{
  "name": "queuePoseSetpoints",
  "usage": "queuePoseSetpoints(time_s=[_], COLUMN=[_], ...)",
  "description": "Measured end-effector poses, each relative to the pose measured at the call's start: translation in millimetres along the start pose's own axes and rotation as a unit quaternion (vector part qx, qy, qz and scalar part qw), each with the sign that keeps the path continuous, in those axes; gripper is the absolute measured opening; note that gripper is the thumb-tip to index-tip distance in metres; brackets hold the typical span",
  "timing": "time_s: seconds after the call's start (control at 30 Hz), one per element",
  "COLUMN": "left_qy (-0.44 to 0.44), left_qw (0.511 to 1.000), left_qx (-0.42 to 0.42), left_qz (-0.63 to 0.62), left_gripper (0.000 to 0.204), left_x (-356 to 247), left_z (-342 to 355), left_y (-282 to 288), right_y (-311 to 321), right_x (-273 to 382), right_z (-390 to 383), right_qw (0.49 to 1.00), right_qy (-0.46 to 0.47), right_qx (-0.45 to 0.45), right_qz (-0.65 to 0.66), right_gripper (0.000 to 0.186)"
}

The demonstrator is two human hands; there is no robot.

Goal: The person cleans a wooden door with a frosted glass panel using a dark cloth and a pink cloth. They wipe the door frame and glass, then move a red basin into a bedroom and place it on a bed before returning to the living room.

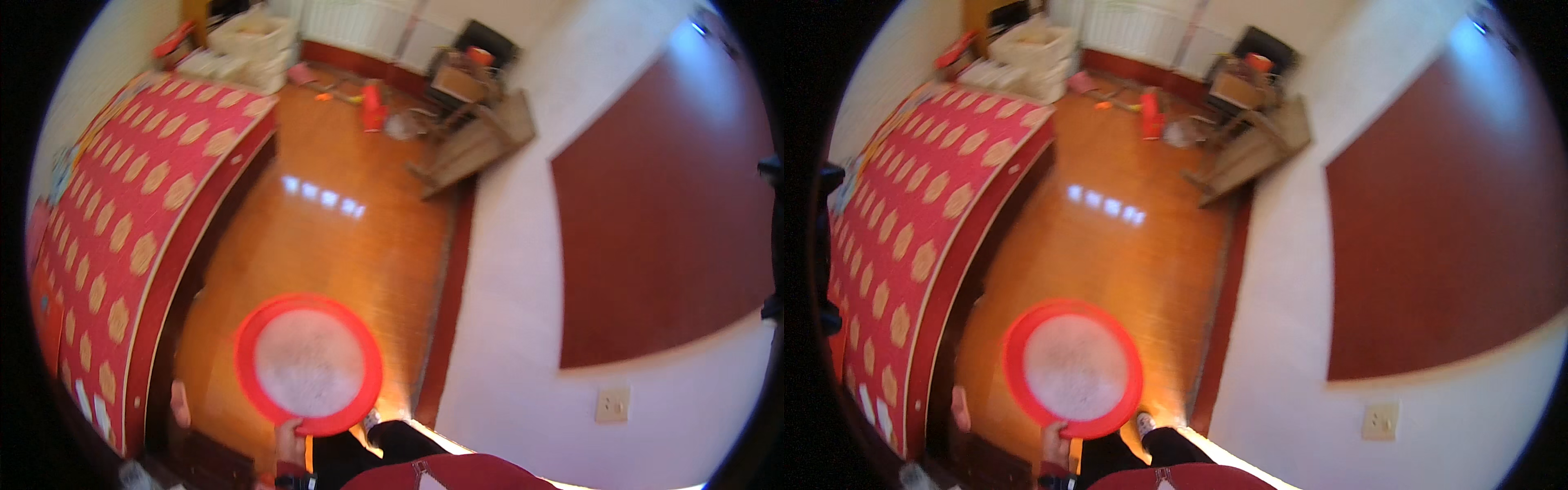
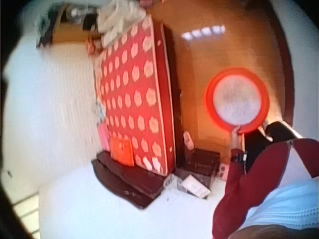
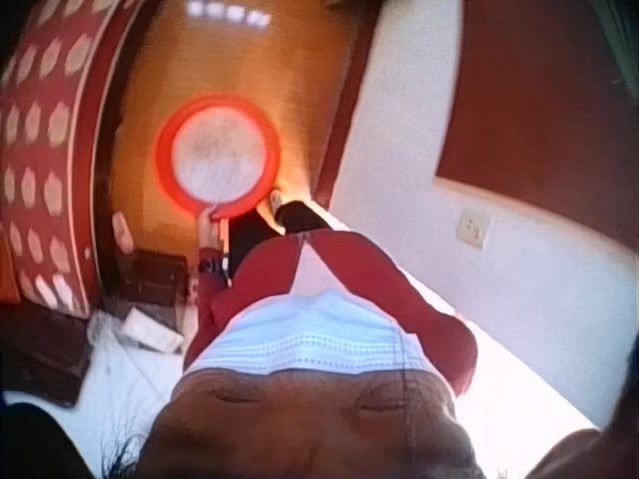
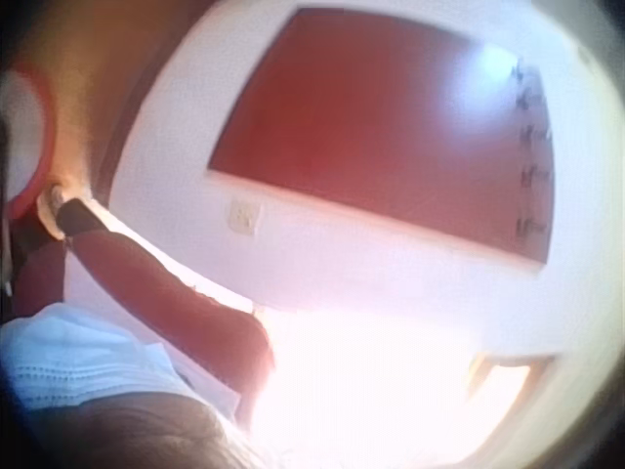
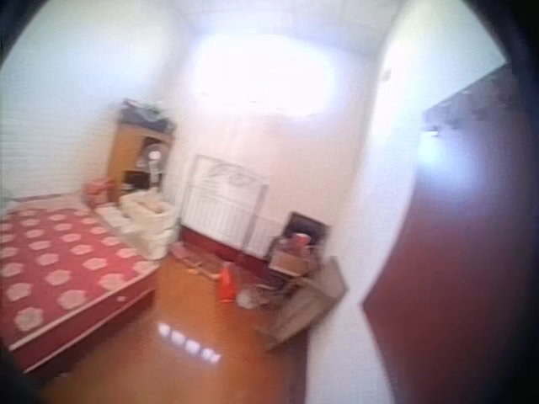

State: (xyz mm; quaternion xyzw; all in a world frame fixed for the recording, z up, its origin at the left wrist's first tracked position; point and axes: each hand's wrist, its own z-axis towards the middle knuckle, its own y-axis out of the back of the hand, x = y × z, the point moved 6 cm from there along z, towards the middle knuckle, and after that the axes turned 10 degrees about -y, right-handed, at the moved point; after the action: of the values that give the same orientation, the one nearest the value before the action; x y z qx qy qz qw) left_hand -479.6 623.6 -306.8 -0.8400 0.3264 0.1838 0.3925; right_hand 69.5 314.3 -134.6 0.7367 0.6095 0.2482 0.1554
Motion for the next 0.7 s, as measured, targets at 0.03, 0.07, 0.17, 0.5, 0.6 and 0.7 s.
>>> queuePoseSetpoints(time_s=[0.03, 0.07, 0.17, 0.5, 0.6, 0.7], left_qy=[0.048, -0.012, -0.066, -0.086, -0.102, -0.108], left_qw=[0.998, 1.0, 0.997, 0.978, 0.966, 0.944], left_qx=[-0.046, -0.011, 0.037, -0.188, -0.228, -0.289], left_qz=[0.021, 0.009, -0.024, -0.034, -0.062, -0.119], left_gripper=[0.043, 0.037, 0.042, 0.046, 0.046, 0.046], left_x=[-2.5, -12.4, -28.6, -36.7, -42.8, -38.1], left_z=[6.5, 11.1, 29.9, 41.2, 28.3, 16.1], left_y=[3.2, -5.3, -21.0, -0.1, 2.0, 1.6], right_y=[-10.7, -22.4, -65.6, -209.2, -263.2, -353.6], right_x=[29.8, 62.2, 153.6, 394.7, 486.6, 550.4], right_z=[4.1, 9.1, 32.0, 67.8, 26.6, -37.6], right_qw=[1.0, 0.999, 0.993, 0.826, 0.852, 0.776], right_qy=[0.013, 0.029, 0.078, 0.435, 0.285, 0.309], right_qx=[0.006, 0.015, 0.052, 0.277, 0.32, 0.379], right_qz=[-0.011, -0.021, -0.066, -0.226, -0.301, -0.398], right_gripper=[0.026, 0.027, 0.03, 0.04, 0.065, 0.076])
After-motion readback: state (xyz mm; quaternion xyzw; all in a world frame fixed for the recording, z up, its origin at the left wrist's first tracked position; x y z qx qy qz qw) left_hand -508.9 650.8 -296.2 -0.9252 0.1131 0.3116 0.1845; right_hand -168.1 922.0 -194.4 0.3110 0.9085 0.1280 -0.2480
